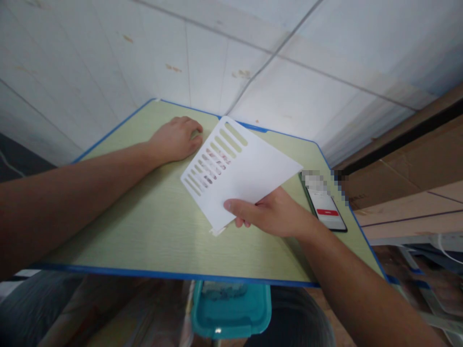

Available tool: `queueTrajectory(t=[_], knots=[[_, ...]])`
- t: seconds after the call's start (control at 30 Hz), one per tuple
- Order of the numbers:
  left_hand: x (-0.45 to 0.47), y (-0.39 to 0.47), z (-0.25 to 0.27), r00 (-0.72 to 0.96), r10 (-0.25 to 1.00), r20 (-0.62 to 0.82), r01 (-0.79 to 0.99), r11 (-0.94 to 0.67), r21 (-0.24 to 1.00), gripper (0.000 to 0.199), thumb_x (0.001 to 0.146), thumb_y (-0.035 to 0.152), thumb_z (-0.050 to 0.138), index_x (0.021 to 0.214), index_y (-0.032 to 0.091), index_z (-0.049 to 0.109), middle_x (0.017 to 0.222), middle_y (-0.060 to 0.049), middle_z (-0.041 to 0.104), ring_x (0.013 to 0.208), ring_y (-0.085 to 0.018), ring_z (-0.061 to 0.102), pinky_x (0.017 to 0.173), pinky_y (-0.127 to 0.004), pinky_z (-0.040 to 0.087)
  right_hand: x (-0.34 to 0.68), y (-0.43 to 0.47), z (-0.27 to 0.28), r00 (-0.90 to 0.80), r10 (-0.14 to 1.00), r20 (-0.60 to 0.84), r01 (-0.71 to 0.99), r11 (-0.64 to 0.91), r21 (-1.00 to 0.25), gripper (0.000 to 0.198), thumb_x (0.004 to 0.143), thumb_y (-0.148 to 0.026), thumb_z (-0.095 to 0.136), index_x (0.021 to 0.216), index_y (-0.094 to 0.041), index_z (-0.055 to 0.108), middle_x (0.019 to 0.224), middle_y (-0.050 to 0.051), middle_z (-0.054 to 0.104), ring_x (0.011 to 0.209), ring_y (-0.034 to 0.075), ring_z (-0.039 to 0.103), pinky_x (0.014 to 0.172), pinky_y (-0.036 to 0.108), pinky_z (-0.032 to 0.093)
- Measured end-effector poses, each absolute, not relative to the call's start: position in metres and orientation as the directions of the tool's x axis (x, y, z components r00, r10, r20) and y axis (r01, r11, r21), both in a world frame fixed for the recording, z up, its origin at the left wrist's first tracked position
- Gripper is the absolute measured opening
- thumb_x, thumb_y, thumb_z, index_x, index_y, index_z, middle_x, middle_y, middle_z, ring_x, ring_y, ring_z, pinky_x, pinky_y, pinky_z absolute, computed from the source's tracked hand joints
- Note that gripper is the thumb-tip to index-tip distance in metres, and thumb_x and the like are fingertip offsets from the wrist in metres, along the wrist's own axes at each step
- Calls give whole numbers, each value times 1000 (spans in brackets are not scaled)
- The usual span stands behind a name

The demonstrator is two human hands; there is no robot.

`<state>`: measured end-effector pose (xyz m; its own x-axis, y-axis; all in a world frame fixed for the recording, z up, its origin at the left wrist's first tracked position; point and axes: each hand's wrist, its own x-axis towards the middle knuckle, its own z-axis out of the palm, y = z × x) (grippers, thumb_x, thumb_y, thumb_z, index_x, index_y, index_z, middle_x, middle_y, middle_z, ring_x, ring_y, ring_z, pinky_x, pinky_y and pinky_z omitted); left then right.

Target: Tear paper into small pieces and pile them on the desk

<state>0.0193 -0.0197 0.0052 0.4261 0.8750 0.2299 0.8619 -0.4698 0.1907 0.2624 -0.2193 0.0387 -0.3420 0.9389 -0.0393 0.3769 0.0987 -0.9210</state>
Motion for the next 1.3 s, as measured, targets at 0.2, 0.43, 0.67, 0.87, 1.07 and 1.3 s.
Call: queueTrajectory(t=[0.2,0.43,0.67,0.87,1.07,1.3], knots=[[18,-14,0,419,873,249,850,-473,232,50,112,36,52,152,20,78,161,-18,73,154,-39,63,133,-56,50,264,-221,42,-375,924,-74,395,87,-914,38,100,-49,95,79,-23,77,66,3,78,56,19,74,52,27,63],[17,-13,0,418,877,238,846,-471,249,47,113,39,53,147,20,79,159,-17,73,154,-38,63,133,-55,49,269,-225,44,-493,851,-180,392,32,-920,33,102,-47,96,89,-20,82,71,4,82,57,18,74,52,25,61],[14,-3,-7,433,863,259,813,-498,301,49,108,39,60,151,23,77,155,-15,74,153,-38,61,134,-54,48,270,-230,40,-580,761,-291,334,-103,-937,35,101,-50,98,99,-18,83,75,3,82,61,17,76,56,24,64],[15,-9,-3,426,869,250,819,-488,302,46,110,33,56,148,17,78,162,-19,71,149,-39,60,133,-61,47,268,-231,44,-580,744,-332,328,-159,-931,32,94,-42,103,93,-19,81,76,3,82,63,16,76,58,22,64],[14,-5,-7,437,862,255,823,-498,274,48,111,35,56,151,19,76,159,-16,72,152,-38,61,135,-55,46,269,-229,42,-586,758,-286,306,-120,-945,28,100,-42,96,93,-19,82,74,3,81,62,17,76,57,22,64],[14,1,-12,433,863,262,830,-495,258,48,111,38,56,150,20,76,157,-15,71,152,-37,61,134,-52,47,270,-229,42,-570,770,-286,322,-111,-940,33,102,-44,95,88,-19,80,71,2,79,60,16,74,57,23,63]])
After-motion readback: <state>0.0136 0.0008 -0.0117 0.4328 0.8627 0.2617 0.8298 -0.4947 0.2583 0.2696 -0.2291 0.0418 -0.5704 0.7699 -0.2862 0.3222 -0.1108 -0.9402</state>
